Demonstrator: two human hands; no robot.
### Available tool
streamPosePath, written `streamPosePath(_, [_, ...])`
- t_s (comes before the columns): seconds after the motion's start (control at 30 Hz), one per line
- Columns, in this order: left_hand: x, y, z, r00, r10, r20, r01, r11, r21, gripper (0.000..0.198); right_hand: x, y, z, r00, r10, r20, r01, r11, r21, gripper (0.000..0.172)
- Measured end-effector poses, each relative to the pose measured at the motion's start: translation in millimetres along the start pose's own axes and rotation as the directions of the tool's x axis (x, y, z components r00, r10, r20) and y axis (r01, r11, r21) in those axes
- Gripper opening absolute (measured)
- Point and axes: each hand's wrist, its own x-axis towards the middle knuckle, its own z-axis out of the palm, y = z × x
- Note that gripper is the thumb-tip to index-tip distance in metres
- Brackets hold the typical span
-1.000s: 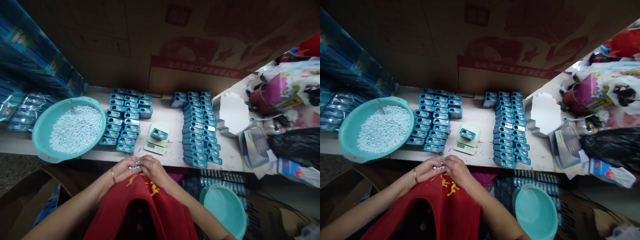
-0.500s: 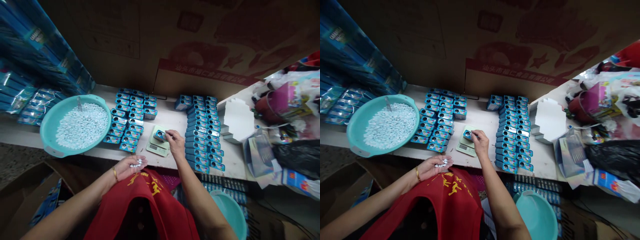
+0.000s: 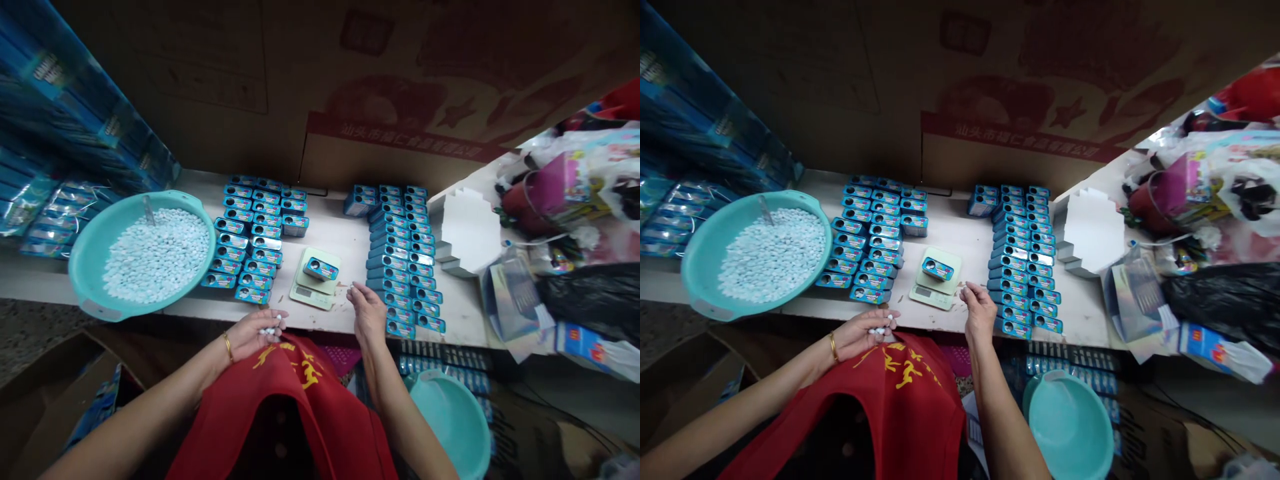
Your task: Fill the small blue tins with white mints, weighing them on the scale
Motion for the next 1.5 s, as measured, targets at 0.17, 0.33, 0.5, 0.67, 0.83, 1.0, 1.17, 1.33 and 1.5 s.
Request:
streamPosePath(0.17, [-1.3,-1.9,0.0,1.000,0.003,-0.023,-0.003,1.000,-0.023,0.021,0.1,-14.2,19.6,0.935,-0.253,0.248,0.318,0.907,-0.275,0.018])
streamPosePath(0.33, [-2.4,-4.4,-0.3,0.999,0.018,-0.030,-0.019,0.999,-0.036,0.020,6.5,-28.0,54.3,0.779,-0.392,0.490,0.593,0.714,-0.372,0.015])
streamPosePath(0.5, [-3.9,-5.9,-2.9,0.999,0.035,-0.039,-0.037,0.998,-0.047,0.020,13.6,-31.4,56.7,0.754,-0.438,0.489,0.641,0.654,-0.402,0.014])
streamPosePath(0.67, [-3.2,-5.7,-3.6,0.999,0.035,-0.027,-0.036,0.999,-0.039,0.019,-5.9,-32.1,23.3,0.824,-0.363,0.435,0.542,0.729,-0.417,0.014])
streamPosePath(0.83, [1.3,-5.4,-2.4,1.000,0.014,0.016,-0.014,1.000,-0.007,0.020,-48.2,-19.9,8.0,0.745,-0.182,0.641,0.500,0.789,-0.358,0.009])
streamPosePath(1.0, [7.1,-6.7,1.3,1.000,-0.005,0.012,0.005,1.000,0.028,0.019,-81.2,-13.1,29.9,0.652,-0.135,0.746,0.489,0.827,-0.277,0.012])
streamPosePath(1.17, [10.1,-8.8,5.0,0.998,0.023,0.050,-0.021,0.999,-0.034,0.011,-93.4,-16.1,48.2,0.493,-0.148,0.857,0.532,0.831,-0.162,0.014])
streamPosePath(1.33, [9.5,-8.0,0.3,0.999,0.010,0.038,-0.010,1.000,-0.019,0.015,-74.4,-23.1,44.7,0.572,-0.238,0.785,0.612,0.760,-0.216,0.015])
streamPosePath(1.5, [8.7,-6.5,-1.9,1.000,0.008,0.016,-0.008,1.000,0.004,0.018,-18.9,-29.7,55.5,0.652,-0.424,0.629,0.725,0.591,-0.353,0.016])
